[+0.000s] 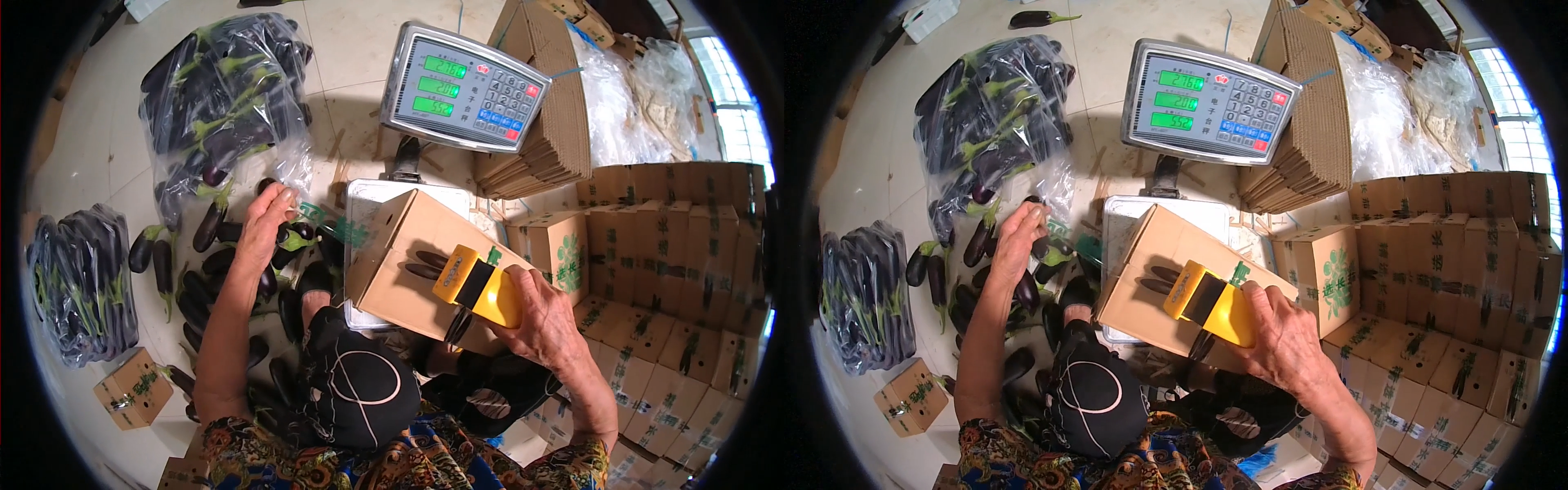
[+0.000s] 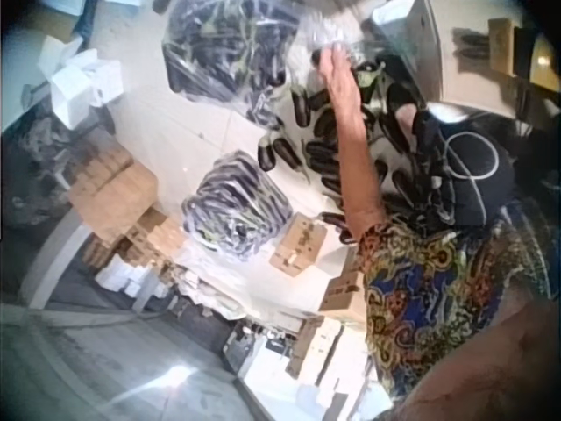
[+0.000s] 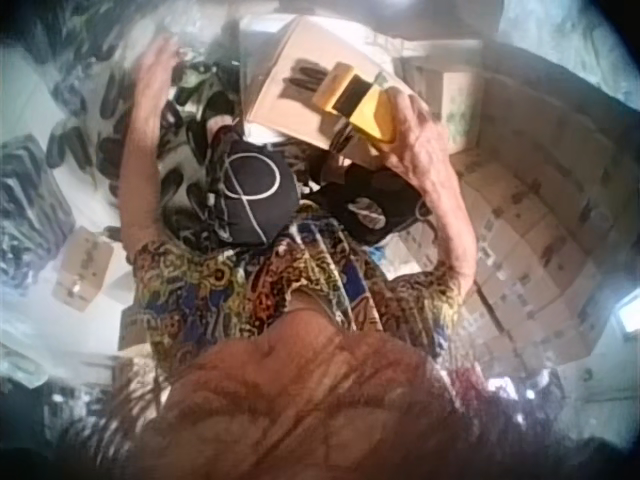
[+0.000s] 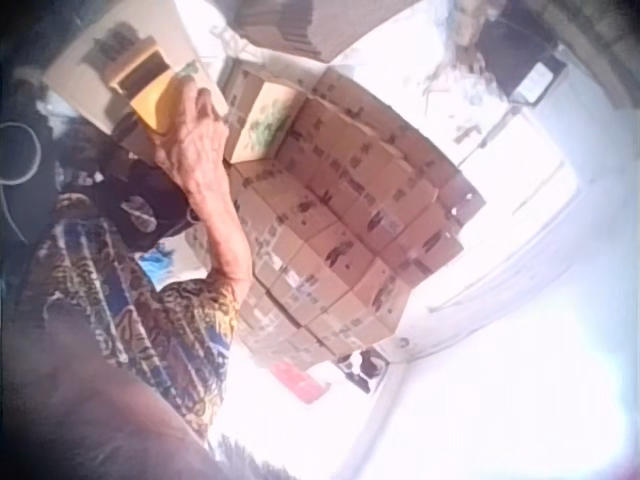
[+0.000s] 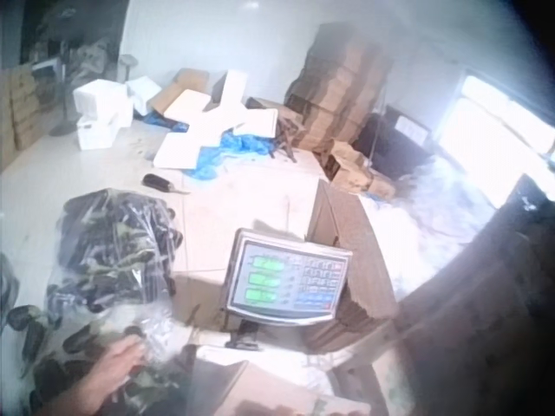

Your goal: The person seals cardboard boxes using a tape dispenser, sorts eggplants on the floor by hand, and inserts a plastic liner into an assembled box.

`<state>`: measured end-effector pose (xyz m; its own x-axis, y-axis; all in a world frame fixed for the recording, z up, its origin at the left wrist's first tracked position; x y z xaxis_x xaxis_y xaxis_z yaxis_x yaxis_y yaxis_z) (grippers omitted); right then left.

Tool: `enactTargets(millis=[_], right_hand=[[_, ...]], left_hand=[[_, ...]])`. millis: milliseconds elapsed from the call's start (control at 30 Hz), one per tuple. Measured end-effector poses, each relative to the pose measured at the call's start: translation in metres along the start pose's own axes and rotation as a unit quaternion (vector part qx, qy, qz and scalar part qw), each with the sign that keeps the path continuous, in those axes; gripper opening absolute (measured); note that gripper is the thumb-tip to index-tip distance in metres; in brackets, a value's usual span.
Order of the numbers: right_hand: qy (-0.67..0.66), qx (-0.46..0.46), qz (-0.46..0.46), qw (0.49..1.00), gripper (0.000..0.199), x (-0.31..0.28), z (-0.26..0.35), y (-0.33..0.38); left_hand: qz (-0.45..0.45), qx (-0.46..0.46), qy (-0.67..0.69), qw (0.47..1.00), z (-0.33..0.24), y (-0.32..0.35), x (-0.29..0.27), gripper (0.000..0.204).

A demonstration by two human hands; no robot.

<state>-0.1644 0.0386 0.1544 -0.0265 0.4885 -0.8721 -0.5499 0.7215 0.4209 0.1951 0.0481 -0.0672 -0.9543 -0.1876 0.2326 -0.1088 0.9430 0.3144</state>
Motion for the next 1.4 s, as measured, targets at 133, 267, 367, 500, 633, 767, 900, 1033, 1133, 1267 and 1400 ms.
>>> enactTargets(millis=[133,267,367,500,633,767,900,1033,1133,1267,1400], right_hand=[[0.01,0.029,0.036,0.999,0.065,0.0,0.0,-0.003],[0.001,-0.001,0.004,1.0,0.064,0.0,0.003,-0.007],[0.006,0.006,0.014,1.0,0.063,0.001,0.004,-0.008],[0.009,0.005,0.012,1.0,0.062,0.001,0.003,-0.008],[0.024,0.015,0.034,0.999,0.065,0.005,0.004,-0.015],[0.026,0.028,0.047,0.998,0.07,0.012,0.001,-0.019],[0.02,0.041,0.038,0.998,0.07,0.017,-0.001,-0.021],[0.017,0.011,0.008,1.0,0.068,0.022,-0.004,-0.021],[0.019,0.002,-0.007,1.0,0.068,0.022,0.0,-0.024],[0.012,0.004,0.001,1.0,0.071,0.024,0.001,-0.026],[0.012,0.015,-0.003,1.0,0.073,0.025,-0.003,-0.022]], left_hand=[[-0.009,-0.028,0.042,0.999,0.006,0.001,0.009,0.022],[-0.051,0.031,-0.034,0.998,0.016,0.002,0.012,0.022],[-0.09,0.022,-0.011,0.996,0.02,0.007,0.02,0.022],[-0.133,0.099,-0.136,0.977,0.036,0.004,0.012,0.021],[-0.13,0.09,-0.357,0.921,0.064,-0.005,0.022,0.021],[-0.103,0.096,-0.304,0.942,0.106,-0.014,0.056,0.018],[-0.05,0.063,-0.25,0.965,0.117,-0.014,0.084,0.019],[-0.018,0.118,-0.301,0.946,0.135,-0.018,0.093,0.017],[0.072,0.076,-0.336,0.936,0.135,-0.025,0.092,0.013],[0.132,-0.003,-0.457,0.88,0.147,-0.029,0.088,0.013],[0.175,-0.046,-0.465,0.867,0.117,-0.036,0.093,0.02]])
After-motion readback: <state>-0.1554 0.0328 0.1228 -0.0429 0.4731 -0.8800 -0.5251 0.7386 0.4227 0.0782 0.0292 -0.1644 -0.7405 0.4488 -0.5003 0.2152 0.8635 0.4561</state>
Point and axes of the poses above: each hand's wrist, its own y-axis away from the middle knuckle, its own x-axis out of the palm, z = x × y, the point moved 3 cm from there along -y, towards the middle knuckle, and after that the axes turned 5 degrees about z, right-handed, at the moved point
